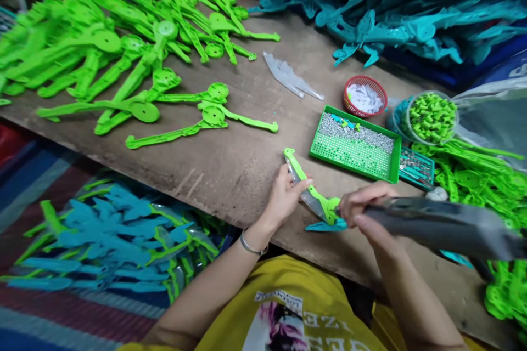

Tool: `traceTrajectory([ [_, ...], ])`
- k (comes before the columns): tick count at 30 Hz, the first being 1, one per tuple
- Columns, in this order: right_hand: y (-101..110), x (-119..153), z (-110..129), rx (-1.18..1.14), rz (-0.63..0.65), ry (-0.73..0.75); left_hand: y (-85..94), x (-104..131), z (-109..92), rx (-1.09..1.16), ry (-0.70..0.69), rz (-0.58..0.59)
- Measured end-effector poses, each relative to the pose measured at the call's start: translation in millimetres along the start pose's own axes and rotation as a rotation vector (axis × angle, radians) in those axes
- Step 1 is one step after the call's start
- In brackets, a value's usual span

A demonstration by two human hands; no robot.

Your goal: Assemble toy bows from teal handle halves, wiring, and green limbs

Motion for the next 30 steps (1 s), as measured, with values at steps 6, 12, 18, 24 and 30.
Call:
traceTrajectory([
  [6,23.0,-61.9,-32.3,0.034,-0.488,0.075,4.3,-1.8,3.1,-0.018,0.032,-0.048],
  [12,19.4,-77.7,-70.5,-0.001,-0.51,0.002,5.7,-1.3,3.4,-0.029,0.055,-0.039],
  [18,17.3,-80.2,-77.0,-0.001,-0.5,-0.014,6.0,-1.4,4.3,-0.03,0.058,-0.031],
  [24,15.1,-85.6,-73.4,-0.01,-0.415,-0.01,4.6,-1.5,3.3,-0.033,0.049,-0.034],
  [30,13.5,-74.6,-27.7,-0.15,-0.431,0.115,1.7,-0.4,2.5,-0.032,0.034,-0.01],
])
Point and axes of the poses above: each hand's wrist, its own x-axis away from the middle knuckle, its own y-axis out of the back of the hand, z = x × y, the point moved 5 cm from there along -x, towards the middle knuckle, and after that the axes turned 11 degrees about x, right-handed, at the moved point
